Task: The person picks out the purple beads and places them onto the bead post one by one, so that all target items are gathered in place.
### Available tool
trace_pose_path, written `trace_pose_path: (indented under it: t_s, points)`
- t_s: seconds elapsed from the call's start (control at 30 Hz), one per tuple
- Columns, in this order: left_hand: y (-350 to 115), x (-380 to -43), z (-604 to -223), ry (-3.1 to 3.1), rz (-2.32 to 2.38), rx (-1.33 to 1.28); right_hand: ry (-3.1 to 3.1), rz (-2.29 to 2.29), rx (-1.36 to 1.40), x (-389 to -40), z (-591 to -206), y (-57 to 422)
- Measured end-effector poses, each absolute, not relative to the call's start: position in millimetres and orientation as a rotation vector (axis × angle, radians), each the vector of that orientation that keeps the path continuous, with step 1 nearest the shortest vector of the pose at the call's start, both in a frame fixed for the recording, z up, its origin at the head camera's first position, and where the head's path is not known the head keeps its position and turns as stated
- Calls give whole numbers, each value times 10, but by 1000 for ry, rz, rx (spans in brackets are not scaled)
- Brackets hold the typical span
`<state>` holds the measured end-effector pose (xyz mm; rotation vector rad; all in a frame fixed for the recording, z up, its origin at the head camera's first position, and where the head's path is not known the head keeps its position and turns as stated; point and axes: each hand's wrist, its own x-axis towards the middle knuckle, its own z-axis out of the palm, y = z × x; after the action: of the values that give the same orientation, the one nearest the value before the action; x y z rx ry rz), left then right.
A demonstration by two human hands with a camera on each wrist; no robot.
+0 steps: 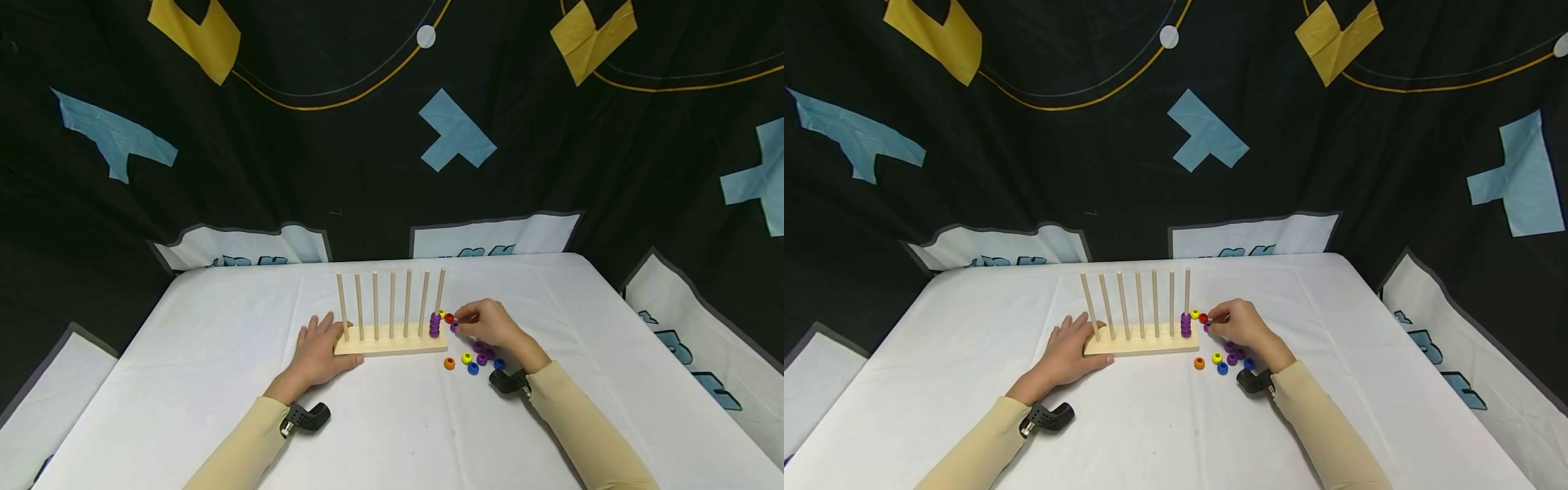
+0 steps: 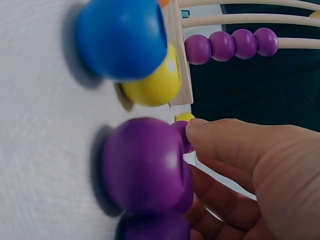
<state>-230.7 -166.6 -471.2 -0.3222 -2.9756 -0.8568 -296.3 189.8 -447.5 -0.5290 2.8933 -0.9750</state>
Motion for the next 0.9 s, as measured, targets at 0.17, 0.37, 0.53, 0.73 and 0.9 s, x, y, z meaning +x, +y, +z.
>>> trace_pose_path:
  t_s: [0.17, 0.37, 0.53, 0.73, 0.9]
  points:
    - [-1660, -2299, -4699, -2982, -862, -316, 2892, -975, -497, -2955, -4483, 1882]
    - [-1656, -2300, -4679, -2988, -856, -313, 2891, -974, -484, -2955, -4491, 1879]
    - [-1654, -2299, -4676, -2980, -854, -318, 2899, -973, -497, -2950, -4498, 1866]
    - [-1656, -2301, -4671, -2992, -851, -316, 2915, -956, -539, -2941, -4494, 1854]
    - [-1662, -2301, -4674, -2997, -851, -311, 2908, -964, -538, -2936, -4497, 1852]
